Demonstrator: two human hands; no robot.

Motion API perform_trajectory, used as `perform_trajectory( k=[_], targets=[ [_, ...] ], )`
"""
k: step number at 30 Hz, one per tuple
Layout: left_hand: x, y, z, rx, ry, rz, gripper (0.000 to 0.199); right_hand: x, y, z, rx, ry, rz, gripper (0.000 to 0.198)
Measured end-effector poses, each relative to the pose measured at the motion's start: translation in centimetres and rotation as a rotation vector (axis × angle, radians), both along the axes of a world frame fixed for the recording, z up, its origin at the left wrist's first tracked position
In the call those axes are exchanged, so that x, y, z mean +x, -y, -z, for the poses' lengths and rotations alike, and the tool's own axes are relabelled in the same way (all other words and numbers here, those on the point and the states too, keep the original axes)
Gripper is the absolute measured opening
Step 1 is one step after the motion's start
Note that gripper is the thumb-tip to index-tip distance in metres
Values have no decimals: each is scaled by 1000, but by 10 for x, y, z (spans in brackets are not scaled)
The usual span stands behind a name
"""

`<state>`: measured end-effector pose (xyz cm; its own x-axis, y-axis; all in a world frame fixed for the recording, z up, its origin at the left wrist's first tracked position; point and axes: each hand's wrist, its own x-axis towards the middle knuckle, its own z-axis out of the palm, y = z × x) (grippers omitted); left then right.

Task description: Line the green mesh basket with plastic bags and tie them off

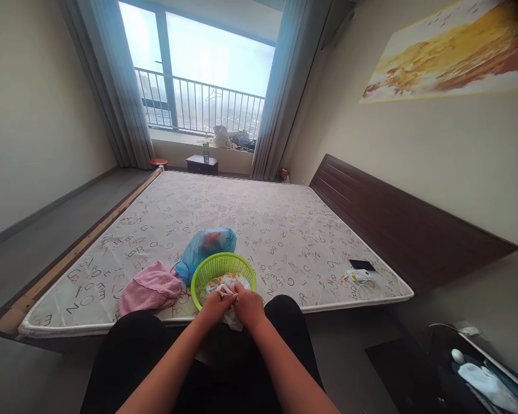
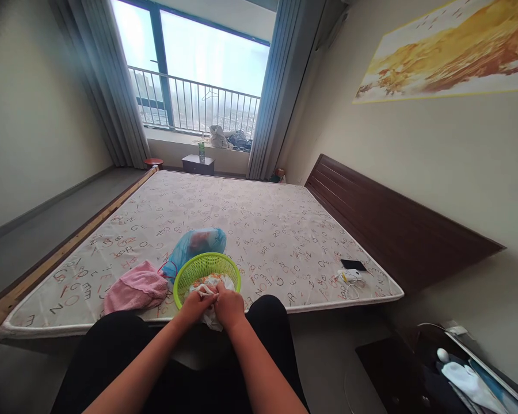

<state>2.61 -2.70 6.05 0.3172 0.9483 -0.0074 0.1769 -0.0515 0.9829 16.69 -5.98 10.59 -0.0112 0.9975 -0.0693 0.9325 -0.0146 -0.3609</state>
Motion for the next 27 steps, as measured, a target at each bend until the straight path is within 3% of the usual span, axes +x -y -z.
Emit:
perform_trajectory(
  k=[4, 8, 16, 19, 23, 27],
  targets=[
    [0, 1, -4, 116, -27, -12, 24, 0, 0, 2, -13, -3, 7, 18],
    [-1, 2, -1, 152, -91, -88, 21, 5, -4, 5, -9, -86, -12, 20],
    [-2, 1, 3, 214, -36, -169, 19, 7, -7, 9, -52, -236, -51, 29],
    [-2, 1, 3, 221, -28, -189, 19, 8, -10, 6, -103, -451, -39, 30],
    [-2, 2, 2, 293, -17, -151, 15, 12, -20, 9, -271, -831, 38, 24],
    [0, 3, -1, 360, -7, -102, 15, 17, -28, 18, -324, -990, 120, 15]
  ],
)
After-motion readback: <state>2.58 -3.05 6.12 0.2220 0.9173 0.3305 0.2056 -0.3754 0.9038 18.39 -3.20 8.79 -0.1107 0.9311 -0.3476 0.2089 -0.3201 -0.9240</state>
